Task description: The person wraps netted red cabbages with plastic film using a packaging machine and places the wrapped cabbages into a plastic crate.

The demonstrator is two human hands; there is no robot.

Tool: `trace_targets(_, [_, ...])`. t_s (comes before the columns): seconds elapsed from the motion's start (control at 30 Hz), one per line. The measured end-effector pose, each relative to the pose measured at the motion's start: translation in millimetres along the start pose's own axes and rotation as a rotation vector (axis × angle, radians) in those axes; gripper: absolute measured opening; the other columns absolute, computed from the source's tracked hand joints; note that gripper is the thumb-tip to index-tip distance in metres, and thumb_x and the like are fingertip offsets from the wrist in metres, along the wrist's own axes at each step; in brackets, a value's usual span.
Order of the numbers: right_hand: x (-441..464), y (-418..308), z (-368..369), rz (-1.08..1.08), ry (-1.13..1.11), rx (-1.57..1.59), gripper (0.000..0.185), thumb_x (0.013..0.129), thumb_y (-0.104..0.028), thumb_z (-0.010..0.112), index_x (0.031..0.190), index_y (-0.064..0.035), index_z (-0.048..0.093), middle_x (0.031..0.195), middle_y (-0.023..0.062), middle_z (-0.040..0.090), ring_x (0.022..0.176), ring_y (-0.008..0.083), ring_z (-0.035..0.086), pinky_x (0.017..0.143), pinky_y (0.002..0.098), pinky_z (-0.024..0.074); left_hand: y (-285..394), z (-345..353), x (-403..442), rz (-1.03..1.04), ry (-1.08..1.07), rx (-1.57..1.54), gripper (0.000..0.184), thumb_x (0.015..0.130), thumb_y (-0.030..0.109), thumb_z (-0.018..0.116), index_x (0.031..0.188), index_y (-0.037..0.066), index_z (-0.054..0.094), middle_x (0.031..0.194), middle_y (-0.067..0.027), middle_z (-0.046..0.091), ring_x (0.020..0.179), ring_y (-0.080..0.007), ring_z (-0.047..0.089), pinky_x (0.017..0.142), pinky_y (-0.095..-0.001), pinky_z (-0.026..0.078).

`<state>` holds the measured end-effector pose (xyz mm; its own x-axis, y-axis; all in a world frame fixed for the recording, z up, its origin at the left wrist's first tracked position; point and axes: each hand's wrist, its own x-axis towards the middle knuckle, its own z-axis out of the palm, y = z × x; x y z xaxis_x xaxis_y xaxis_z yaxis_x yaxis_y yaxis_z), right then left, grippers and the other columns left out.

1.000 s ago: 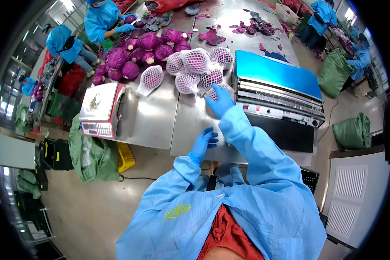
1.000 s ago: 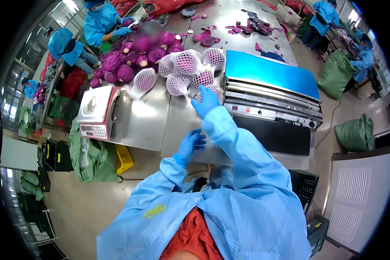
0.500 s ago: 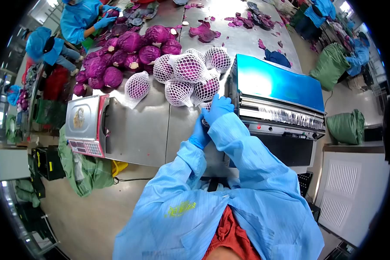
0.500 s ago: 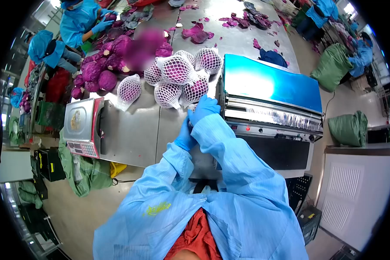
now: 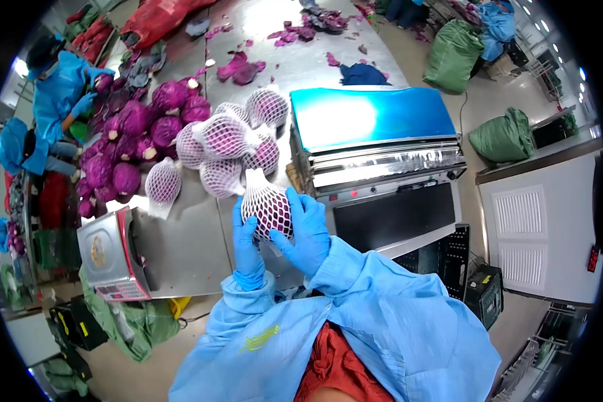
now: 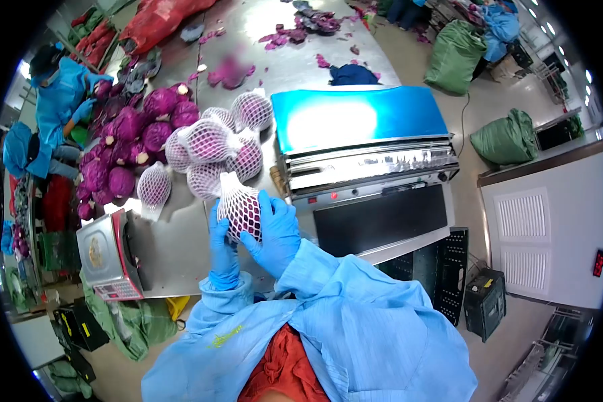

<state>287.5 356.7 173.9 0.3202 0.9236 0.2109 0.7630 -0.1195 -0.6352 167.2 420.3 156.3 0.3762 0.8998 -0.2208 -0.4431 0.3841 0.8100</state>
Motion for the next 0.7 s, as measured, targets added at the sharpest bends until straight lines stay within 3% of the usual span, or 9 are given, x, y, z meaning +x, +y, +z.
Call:
trace_targets(0.17, [21,31,-84,-0.053,0.196,0.047,0.082,0.073,-0.024,0.069,0.136,0.009,0.028,0.118,0.0248,0.04,0.104,0.0364,0.04,0.091,0.045,0.0346,-11,77,31,0.146,-0.202,0.134,0.062,0.089,0.025,0.052,0.14,0.001,0.026,0.133,-0.0155,0.039,0.122,-0.0242,0.04,0.104,-0.0335,0.032])
trace_targets(0.27, [50,93,-129,-0.066,0.271,0.125,0.073,0.075,-0.026,0.07,0.133,0.003,0.037,0.117,0.0234,0.042,0.104,0.0353,0.041,0.093,0.0441,0.0352,-25,141,63,0.152,-0.318,0.269,0.066,0.089,0.026,0.054,0.142,0.001,0.024,0.135,-0.0154,0.035,0.122,-0.023,0.039,0.103,-0.0335,0.032])
trace_targets(0.43, [119,182,-213,0.124,0.098,0.205,0.049,0.076,-0.038,0.068,0.11,-0.0026,0.062,0.099,0.0217,0.056,0.101,0.0343,0.05,0.089,0.0439,0.0411,-69,236,130,0.031,-0.374,0.239,0.052,0.09,0.032,0.055,0.127,-0.002,0.044,0.115,-0.0128,0.057,0.098,-0.018,0.057,0.089,-0.0284,0.044])
trace_targets(0.47, [134,222,-207,0.094,0.101,0.241,0.046,0.08,-0.035,0.066,0.109,-0.0006,0.062,0.098,0.0197,0.061,0.093,0.03,0.058,0.084,0.0404,0.0459,-75,251,139,-0.029,-0.349,0.25,0.05,0.09,0.034,0.055,0.123,-0.002,0.047,0.111,-0.0115,0.059,0.095,-0.0169,0.058,0.087,-0.0276,0.045])
trace_targets(0.53, [149,247,-226,0.225,-0.119,0.581,0.042,0.084,-0.032,0.063,0.109,0.0022,0.061,0.096,0.0169,0.066,0.086,0.0244,0.063,0.079,0.0354,0.0488,-90,272,150,-0.159,-0.279,0.27,0.046,0.09,0.037,0.055,0.116,-0.001,0.054,0.103,-0.0088,0.064,0.087,-0.0148,0.06,0.083,-0.0258,0.047])
trace_targets(0.57, [154,250,-233,0.321,-0.148,0.593,0.04,0.087,-0.029,0.06,0.109,0.0043,0.061,0.094,0.015,0.068,0.081,0.0206,0.066,0.076,0.0318,0.0501,-93,279,155,-0.228,-0.239,0.35,0.048,0.091,0.043,0.053,0.115,0.002,0.056,0.099,-0.0083,0.065,0.084,-0.0143,0.061,0.075,-0.0274,0.05])
trace_targets(0.67, [163,280,-231,0.492,-0.309,0.606,0.042,0.087,-0.032,0.061,0.11,0.0032,0.061,0.099,0.0163,0.066,0.087,0.0221,0.065,0.079,0.0327,0.0495,-114,273,166,-0.28,-0.198,0.559,0.055,0.089,0.052,0.049,0.119,0.007,0.056,0.097,-0.0096,0.065,0.073,-0.0181,0.065,0.059,-0.0285,0.053])
trace_targets(0.7, [162,285,-226,0.516,-0.325,0.636,0.043,0.087,-0.033,0.06,0.11,0.0033,0.061,0.1,0.0165,0.066,0.088,0.0226,0.064,0.079,0.0326,0.0489,-113,273,163,-0.295,-0.162,0.637,0.056,0.09,0.054,0.046,0.113,0.004,0.058,0.09,-0.0084,0.066,0.07,-0.0159,0.063,0.056,-0.0307,0.051])
